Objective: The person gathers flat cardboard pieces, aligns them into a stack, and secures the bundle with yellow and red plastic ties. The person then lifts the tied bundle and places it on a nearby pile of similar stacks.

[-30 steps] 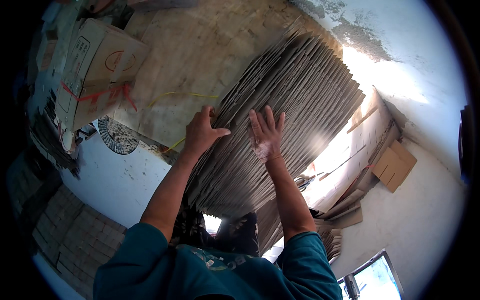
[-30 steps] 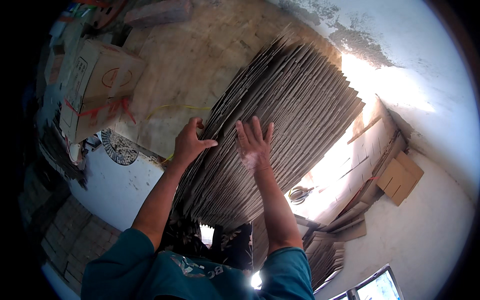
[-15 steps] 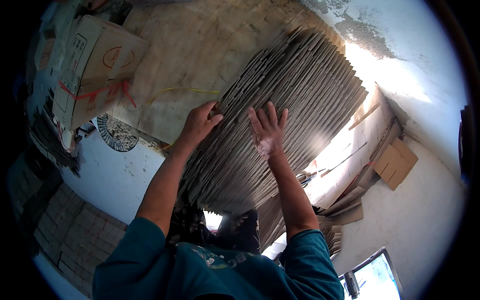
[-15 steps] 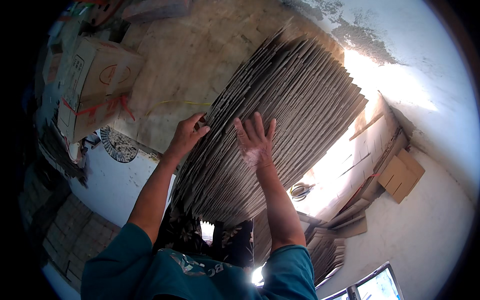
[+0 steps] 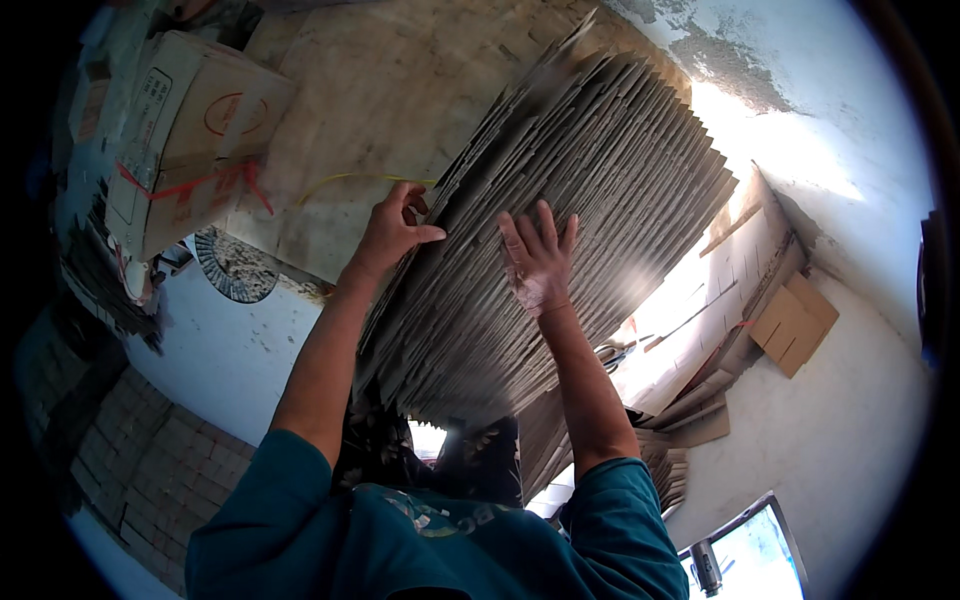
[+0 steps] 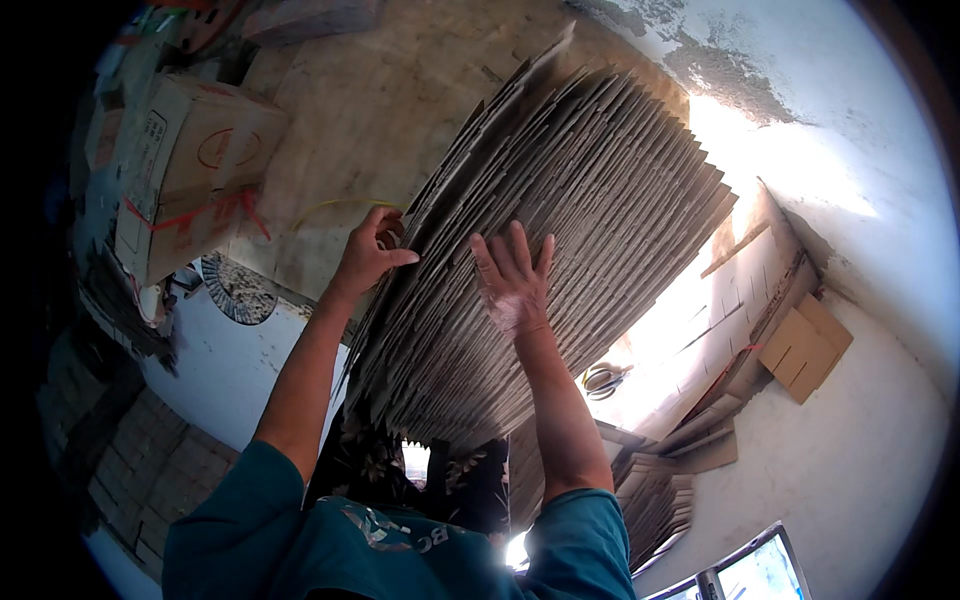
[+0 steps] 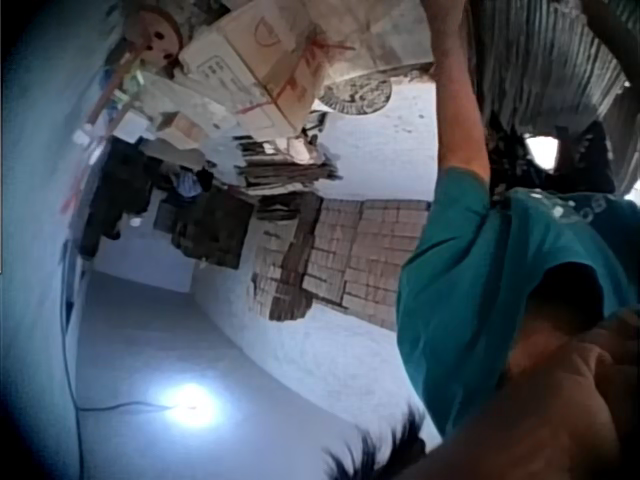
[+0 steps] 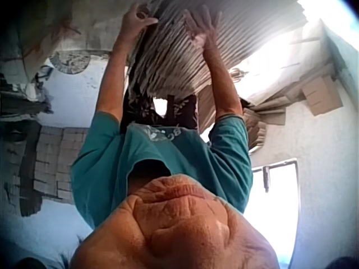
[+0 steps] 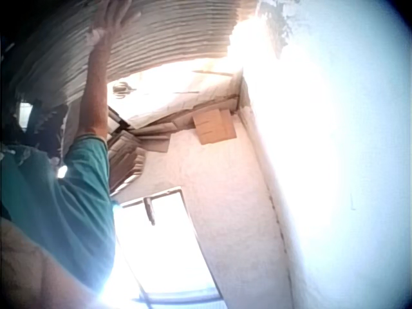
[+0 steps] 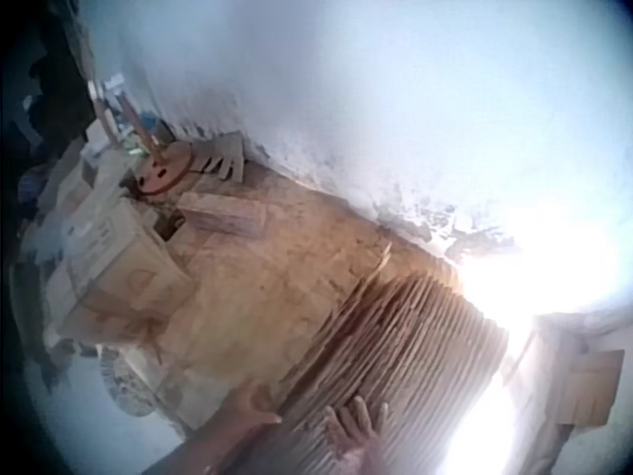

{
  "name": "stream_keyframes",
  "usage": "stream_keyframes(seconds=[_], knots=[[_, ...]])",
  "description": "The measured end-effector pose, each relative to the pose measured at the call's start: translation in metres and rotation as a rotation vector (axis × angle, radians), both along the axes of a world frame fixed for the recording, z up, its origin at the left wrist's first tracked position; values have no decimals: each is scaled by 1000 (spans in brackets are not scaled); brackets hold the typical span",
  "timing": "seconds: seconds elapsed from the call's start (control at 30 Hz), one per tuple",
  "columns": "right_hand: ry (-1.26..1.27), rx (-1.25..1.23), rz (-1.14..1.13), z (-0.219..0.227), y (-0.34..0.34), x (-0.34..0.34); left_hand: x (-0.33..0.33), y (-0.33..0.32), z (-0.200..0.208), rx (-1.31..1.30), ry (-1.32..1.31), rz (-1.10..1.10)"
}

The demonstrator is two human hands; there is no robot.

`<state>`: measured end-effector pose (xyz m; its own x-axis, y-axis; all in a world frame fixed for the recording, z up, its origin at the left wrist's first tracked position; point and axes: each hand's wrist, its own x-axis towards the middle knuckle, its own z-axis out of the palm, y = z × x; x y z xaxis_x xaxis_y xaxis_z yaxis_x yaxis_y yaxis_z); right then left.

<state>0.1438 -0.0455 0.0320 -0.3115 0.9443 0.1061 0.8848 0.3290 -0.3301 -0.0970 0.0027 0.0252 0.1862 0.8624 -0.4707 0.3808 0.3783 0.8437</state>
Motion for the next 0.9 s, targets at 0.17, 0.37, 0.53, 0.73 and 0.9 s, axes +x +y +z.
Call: stream_keyframes(seconds=[0.17,0.37,0.53,0.73,0.9], knots=[[6,0,-2,-2,-1,0,-3,8,6,236,251,-126],[-13,62,-14,-5,-1,2,18,-1,29,604,535,-281],[-6,48,-9,-3,0,1,29,-16,24,445,485,-420],[1,39,-11,-4,-1,2,28,-14,31,314,432,-458],[-2,29,-8,-2,0,3,30,-14,45,246,435,-449]])
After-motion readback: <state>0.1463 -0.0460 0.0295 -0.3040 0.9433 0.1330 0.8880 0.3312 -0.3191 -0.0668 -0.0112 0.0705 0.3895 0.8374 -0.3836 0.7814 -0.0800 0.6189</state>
